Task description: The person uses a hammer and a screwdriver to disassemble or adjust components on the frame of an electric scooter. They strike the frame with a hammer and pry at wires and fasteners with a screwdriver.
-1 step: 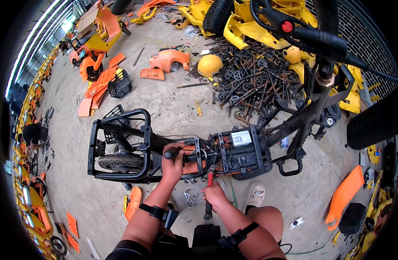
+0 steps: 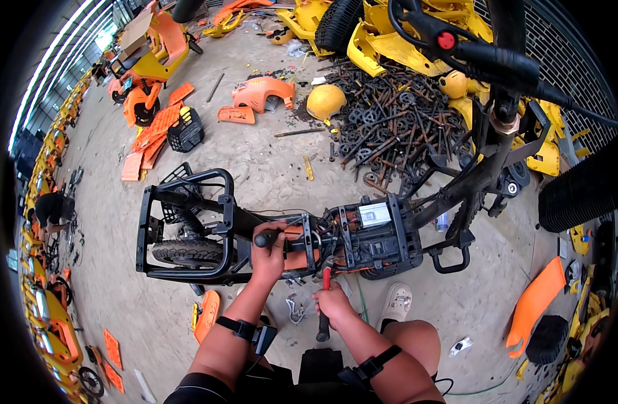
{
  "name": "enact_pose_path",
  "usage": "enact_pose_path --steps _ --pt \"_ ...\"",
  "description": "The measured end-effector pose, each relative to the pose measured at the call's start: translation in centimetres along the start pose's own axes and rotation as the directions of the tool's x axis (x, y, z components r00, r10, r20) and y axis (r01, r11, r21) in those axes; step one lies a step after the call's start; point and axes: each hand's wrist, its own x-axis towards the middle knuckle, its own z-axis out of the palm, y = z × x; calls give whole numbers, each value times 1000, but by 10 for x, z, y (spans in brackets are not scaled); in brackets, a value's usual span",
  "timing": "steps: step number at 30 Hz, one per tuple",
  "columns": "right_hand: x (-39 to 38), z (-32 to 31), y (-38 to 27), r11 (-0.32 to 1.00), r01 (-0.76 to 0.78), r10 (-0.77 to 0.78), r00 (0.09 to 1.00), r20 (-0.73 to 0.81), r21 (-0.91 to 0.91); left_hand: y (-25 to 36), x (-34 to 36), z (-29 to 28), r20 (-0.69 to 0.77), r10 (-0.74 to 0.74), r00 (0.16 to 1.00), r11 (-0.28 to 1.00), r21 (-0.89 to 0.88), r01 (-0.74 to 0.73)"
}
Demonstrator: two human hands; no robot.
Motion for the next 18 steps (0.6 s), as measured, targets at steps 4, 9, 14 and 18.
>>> enact_pose_path --steps 4,9,14,18 --pt "-5 2 -3 1000 30 -30 999 -24 -7 -1 -2 1 -4 5 1000 1000 -1 -5" --pt "-29 8 -12 890 373 -395 918 -36 -262 -12 -5 -1 -24 19 1000 1000 25 -18" --pt "-76 0 -42 618 716 -702 689 180 -325 -4 -4 0 -26 11 1000 997 71 -9" --pt "-117 2 -62 344 663 -757 615 222 -665 1 -2 -2 16 -9 1000 988 155 7"
